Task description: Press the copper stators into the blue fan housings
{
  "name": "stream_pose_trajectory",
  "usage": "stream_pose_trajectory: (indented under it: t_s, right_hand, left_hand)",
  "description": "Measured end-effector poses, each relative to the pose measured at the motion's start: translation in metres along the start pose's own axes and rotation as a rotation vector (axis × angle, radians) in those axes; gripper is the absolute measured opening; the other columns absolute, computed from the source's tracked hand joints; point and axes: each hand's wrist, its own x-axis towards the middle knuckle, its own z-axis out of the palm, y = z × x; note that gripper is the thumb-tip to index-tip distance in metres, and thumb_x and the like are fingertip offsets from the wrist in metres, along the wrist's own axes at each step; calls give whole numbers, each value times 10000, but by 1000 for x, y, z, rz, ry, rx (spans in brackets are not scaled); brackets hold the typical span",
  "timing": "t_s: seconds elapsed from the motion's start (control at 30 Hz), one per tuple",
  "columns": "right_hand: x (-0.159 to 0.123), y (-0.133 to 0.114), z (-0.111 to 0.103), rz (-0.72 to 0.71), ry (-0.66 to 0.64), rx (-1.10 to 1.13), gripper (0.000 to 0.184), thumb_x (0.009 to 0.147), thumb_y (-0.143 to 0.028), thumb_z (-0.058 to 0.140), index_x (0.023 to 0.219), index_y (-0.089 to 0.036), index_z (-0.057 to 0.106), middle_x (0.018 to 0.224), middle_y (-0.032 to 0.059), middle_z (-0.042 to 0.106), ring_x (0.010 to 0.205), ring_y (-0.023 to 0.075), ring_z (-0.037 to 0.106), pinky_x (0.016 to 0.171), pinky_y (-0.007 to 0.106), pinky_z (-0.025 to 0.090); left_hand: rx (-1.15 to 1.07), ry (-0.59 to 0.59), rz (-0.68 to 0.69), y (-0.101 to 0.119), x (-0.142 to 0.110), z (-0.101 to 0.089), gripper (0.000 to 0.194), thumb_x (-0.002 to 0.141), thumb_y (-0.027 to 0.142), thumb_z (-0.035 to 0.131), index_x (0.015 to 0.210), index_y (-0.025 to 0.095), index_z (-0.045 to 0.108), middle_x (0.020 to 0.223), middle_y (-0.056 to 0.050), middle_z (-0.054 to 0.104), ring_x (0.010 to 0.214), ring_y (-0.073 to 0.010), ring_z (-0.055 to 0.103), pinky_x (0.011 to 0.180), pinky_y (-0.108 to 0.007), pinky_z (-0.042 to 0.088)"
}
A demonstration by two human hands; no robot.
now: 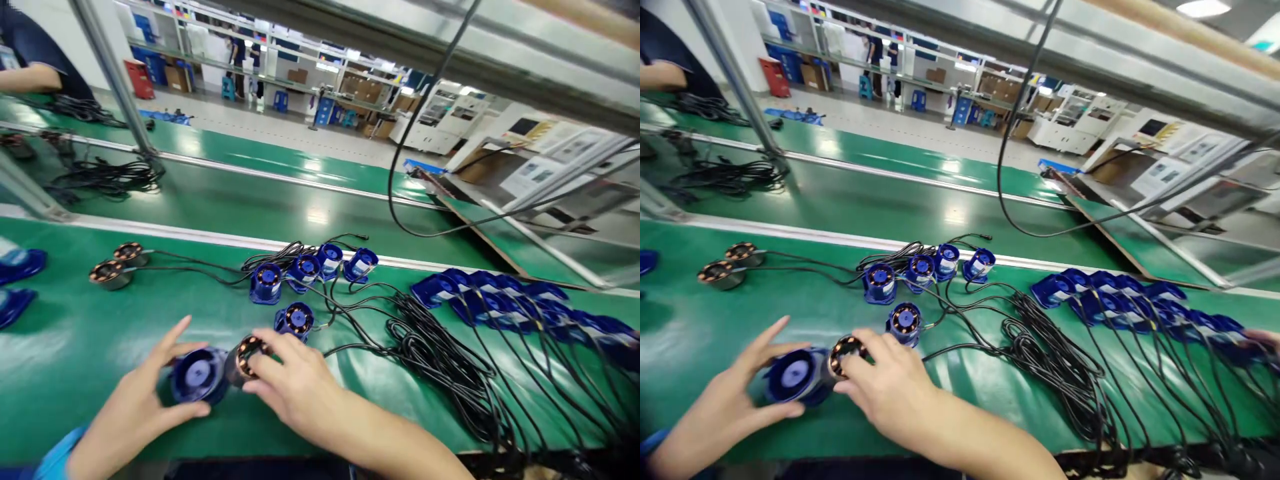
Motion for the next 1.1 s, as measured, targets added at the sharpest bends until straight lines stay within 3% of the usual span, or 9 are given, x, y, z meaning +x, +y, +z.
stream_pose_trajectory:
  t_s: [0.13,0.3,0.43,0.6,0.67,0.73,0.83,0.93,1.1]
  right_hand:
    - [-14,-12,-36,-26,26,-26,251,1067,-364,487,1276,-272,591,1469,96,549,1057,253,668,805,404,635]
    - [-18,-17,-37,-61,-24,16,195,1025,-349,595,1178,-229,605,1363,49,649,983,223,684,790,365,628]
    - [-21,-17,-31,-13,26,-57,513,889,-466,776,1274,-179,597,1324,106,676,1064,287,679,845,403,614]
    - [-37,-20,-16,63,91,-194,640,857,-516,799,1276,-66,622,830,77,718,665,224,674,564,333,536]
    - [-41,-15,-15,20,88,-231,635,866,-473,801,1311,-58,618,909,106,736,751,245,694,631,351,564]
    - [-42,-6,-17,-38,12,-191,593,893,-436,781,1366,-125,604,1202,134,720,1019,283,695,827,394,595]
    - [-43,4,-16,-68,-96,-81,631,904,-544,735,1419,-219,570,1460,97,593,1248,305,607,1016,469,550]
    - [-43,5,2,-24,-11,-17,730,857,-658,727,1387,-178,580,1407,123,627,1186,308,638,997,478,564]
    - [-39,-4,28,32,156,-4,592,820,-561,808,1189,-122,662,1158,141,732,991,288,714,870,407,614]
  left_hand:
    - [-216,-33,48,52,11,23,1175,754,643,794,1612,429,20,1281,-26,706,1185,-253,691,1058,-430,568]
    - [-294,-30,136,76,13,43,1124,803,587,780,1619,412,28,1276,-29,700,1165,-219,691,1062,-386,555]
    - [-276,36,188,82,9,53,1080,813,622,749,1622,399,69,1283,-46,692,1162,-234,688,1054,-398,558]
    - [-299,87,170,90,6,62,1120,783,600,788,1620,400,72,1244,-34,709,1140,-228,696,1040,-393,567]
    - [-286,95,153,91,5,63,1134,763,573,820,1613,414,88,1243,-26,706,1141,-229,694,1052,-412,562]
    - [-273,77,122,90,5,62,1158,754,508,853,1611,419,80,1253,-24,698,1144,-232,690,1053,-426,563]
    - [-266,32,97,87,5,59,1206,741,412,881,1611,429,47,1299,-28,674,1188,-241,671,1089,-450,544]
    - [-251,-6,114,84,3,57,1254,721,388,899,1609,448,15,1370,-44,631,1257,-257,636,1124,-473,523]
    - [-266,16,141,67,-10,49,1312,639,565,907,1617,439,43,1515,-109,513,1339,-315,575,1094,-506,545]
